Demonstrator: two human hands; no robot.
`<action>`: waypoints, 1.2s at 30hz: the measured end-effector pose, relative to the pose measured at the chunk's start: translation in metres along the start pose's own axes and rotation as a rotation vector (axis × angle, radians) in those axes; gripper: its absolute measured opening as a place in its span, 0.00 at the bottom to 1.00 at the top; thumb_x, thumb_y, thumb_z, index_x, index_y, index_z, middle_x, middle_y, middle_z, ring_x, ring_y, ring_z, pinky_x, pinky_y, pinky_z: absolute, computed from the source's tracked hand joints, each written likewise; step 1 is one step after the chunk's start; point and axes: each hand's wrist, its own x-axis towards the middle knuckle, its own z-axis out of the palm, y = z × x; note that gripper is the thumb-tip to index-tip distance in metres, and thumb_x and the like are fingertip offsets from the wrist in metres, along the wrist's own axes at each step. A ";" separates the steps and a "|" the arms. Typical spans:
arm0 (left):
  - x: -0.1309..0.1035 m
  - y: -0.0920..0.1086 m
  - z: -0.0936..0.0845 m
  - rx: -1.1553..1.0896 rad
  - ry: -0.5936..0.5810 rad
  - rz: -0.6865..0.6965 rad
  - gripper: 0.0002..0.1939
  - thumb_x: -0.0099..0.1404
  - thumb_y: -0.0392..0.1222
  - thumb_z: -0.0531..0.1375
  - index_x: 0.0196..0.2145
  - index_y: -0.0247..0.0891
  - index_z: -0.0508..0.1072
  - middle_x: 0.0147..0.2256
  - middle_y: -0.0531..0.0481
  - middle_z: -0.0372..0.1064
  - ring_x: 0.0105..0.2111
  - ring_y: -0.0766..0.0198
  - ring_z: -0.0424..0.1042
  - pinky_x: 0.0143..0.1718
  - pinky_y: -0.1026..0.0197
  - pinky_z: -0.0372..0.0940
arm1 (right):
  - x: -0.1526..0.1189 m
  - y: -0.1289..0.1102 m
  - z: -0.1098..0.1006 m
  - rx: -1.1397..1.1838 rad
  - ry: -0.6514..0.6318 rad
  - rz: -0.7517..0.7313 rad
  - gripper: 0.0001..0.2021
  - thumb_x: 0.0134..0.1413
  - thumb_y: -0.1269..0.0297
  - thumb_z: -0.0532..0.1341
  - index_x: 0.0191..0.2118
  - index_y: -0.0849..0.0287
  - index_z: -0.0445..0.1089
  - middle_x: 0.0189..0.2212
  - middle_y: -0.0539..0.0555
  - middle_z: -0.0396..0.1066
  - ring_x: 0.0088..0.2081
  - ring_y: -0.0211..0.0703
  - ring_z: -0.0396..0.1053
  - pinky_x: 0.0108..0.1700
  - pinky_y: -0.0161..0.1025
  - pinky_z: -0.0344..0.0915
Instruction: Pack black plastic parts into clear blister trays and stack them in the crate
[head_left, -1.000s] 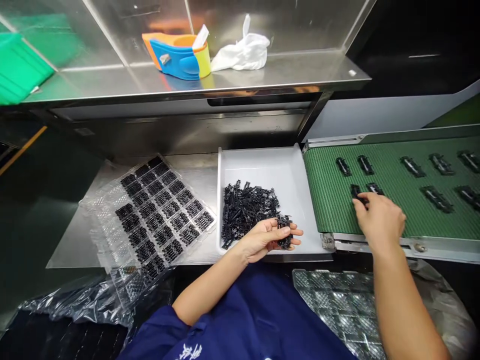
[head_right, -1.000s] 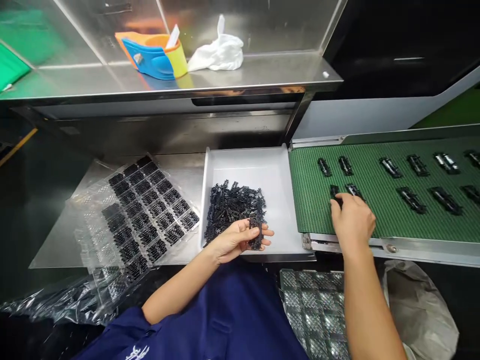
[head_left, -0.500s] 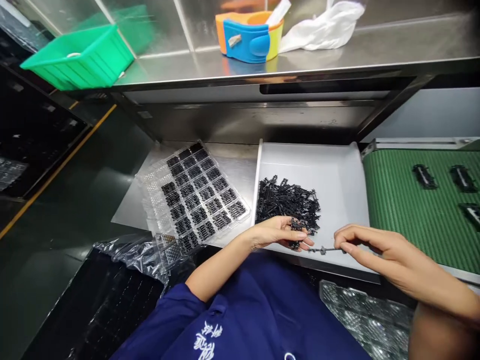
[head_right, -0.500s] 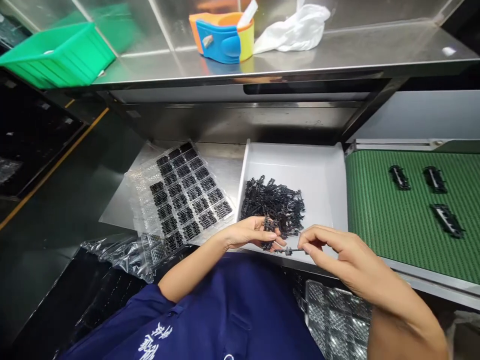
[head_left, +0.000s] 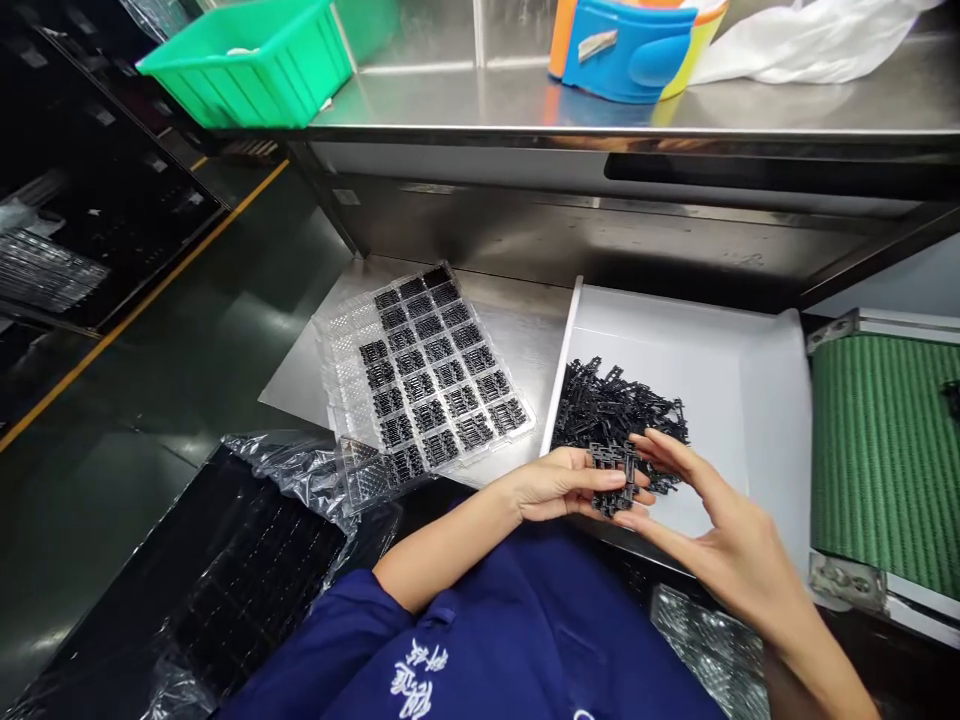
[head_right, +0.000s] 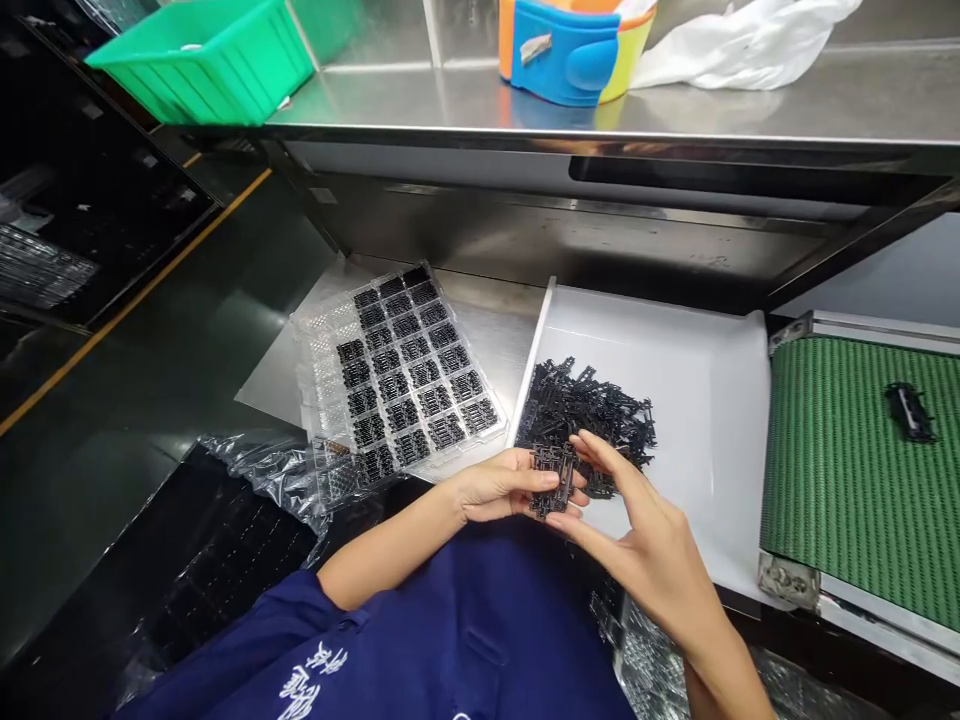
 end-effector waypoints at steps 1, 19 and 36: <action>0.000 0.001 0.000 0.005 -0.006 -0.003 0.20 0.58 0.45 0.70 0.46 0.34 0.79 0.43 0.43 0.78 0.40 0.63 0.78 0.41 0.64 0.70 | -0.002 0.000 -0.003 -0.008 0.000 -0.021 0.37 0.58 0.46 0.64 0.69 0.49 0.54 0.59 0.56 0.70 0.57 0.52 0.71 0.55 0.46 0.72; 0.072 -0.006 0.050 0.010 -0.066 0.013 0.27 0.44 0.49 0.77 0.39 0.31 0.79 0.38 0.41 0.78 0.35 0.61 0.78 0.42 0.58 0.71 | 0.043 0.130 -0.121 -0.518 0.451 0.606 0.23 0.58 0.56 0.59 0.55 0.65 0.72 0.52 0.73 0.71 0.54 0.67 0.68 0.53 0.61 0.62; 0.047 0.016 0.015 -0.109 0.315 0.292 0.10 0.60 0.36 0.67 0.40 0.33 0.77 0.40 0.44 0.78 0.39 0.62 0.77 0.50 0.56 0.70 | 0.030 0.131 -0.063 -0.385 0.328 0.482 0.18 0.60 0.54 0.56 0.46 0.61 0.74 0.43 0.66 0.74 0.41 0.59 0.72 0.49 0.54 0.65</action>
